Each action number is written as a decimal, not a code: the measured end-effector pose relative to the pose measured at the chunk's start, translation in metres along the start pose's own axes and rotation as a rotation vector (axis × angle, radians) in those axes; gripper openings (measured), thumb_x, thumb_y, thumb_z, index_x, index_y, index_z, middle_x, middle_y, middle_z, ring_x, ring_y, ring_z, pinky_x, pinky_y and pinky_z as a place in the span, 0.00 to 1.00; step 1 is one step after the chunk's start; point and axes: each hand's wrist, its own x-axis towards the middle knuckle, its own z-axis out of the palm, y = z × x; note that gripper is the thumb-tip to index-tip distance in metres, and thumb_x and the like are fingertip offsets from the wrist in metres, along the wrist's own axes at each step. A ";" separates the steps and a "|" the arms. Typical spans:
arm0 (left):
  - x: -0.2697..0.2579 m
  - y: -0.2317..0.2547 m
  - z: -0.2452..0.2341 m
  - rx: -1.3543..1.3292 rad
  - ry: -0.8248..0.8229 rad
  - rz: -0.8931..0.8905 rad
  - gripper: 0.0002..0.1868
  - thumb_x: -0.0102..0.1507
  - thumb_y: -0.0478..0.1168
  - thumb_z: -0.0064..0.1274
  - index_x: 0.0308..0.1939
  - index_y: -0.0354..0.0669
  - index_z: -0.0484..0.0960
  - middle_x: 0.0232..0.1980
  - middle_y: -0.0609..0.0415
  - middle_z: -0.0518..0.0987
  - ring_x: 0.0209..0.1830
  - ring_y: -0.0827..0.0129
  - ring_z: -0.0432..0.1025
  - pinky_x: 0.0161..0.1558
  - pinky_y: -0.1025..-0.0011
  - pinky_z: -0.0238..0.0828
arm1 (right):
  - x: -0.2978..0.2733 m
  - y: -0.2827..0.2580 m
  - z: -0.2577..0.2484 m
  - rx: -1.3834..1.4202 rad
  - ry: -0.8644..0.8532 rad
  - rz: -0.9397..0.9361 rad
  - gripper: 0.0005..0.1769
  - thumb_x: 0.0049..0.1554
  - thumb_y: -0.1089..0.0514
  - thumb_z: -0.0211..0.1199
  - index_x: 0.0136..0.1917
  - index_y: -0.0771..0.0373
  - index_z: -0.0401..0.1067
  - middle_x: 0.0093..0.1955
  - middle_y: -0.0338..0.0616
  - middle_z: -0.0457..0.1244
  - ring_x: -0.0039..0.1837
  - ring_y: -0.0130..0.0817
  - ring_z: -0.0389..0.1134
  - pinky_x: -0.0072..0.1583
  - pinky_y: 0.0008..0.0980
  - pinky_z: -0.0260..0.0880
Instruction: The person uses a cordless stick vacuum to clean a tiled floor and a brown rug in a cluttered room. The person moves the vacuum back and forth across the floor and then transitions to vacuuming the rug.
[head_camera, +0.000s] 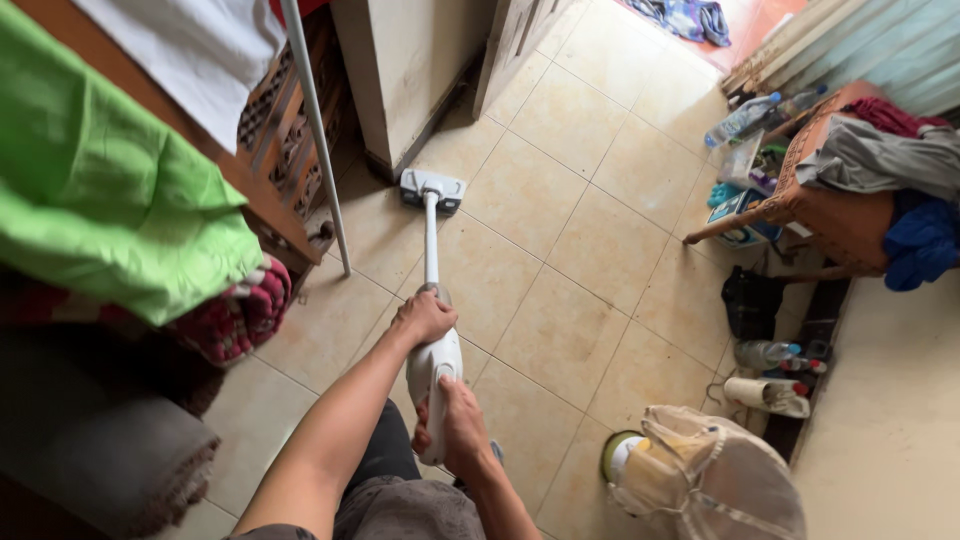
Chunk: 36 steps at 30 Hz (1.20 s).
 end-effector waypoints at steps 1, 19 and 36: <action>-0.019 0.002 0.012 -0.027 -0.009 -0.004 0.28 0.57 0.56 0.53 0.57 0.49 0.82 0.61 0.37 0.79 0.60 0.46 0.76 0.63 0.60 0.71 | -0.018 -0.003 -0.013 -0.063 0.018 0.031 0.18 0.68 0.44 0.46 0.50 0.62 0.58 0.34 0.48 0.58 0.26 0.37 0.57 0.30 0.40 0.61; -0.094 0.023 0.210 -0.647 0.395 0.052 0.20 0.64 0.51 0.50 0.58 0.55 0.85 0.72 0.30 0.66 0.56 0.51 0.79 0.52 0.65 0.78 | -0.125 -0.140 -0.098 -1.612 0.049 0.045 0.10 0.54 0.56 0.62 0.47 0.62 0.70 0.30 0.46 0.64 0.28 0.37 0.66 0.33 0.40 0.67; 0.042 0.051 0.136 -0.978 0.529 0.227 0.21 0.70 0.44 0.46 0.66 0.44 0.77 0.76 0.31 0.62 0.60 0.57 0.76 0.52 0.70 0.76 | 0.003 -0.224 -0.031 -2.173 0.086 -0.220 0.17 0.52 0.54 0.64 0.56 0.55 0.71 0.44 0.51 0.70 0.47 0.52 0.73 0.48 0.50 0.73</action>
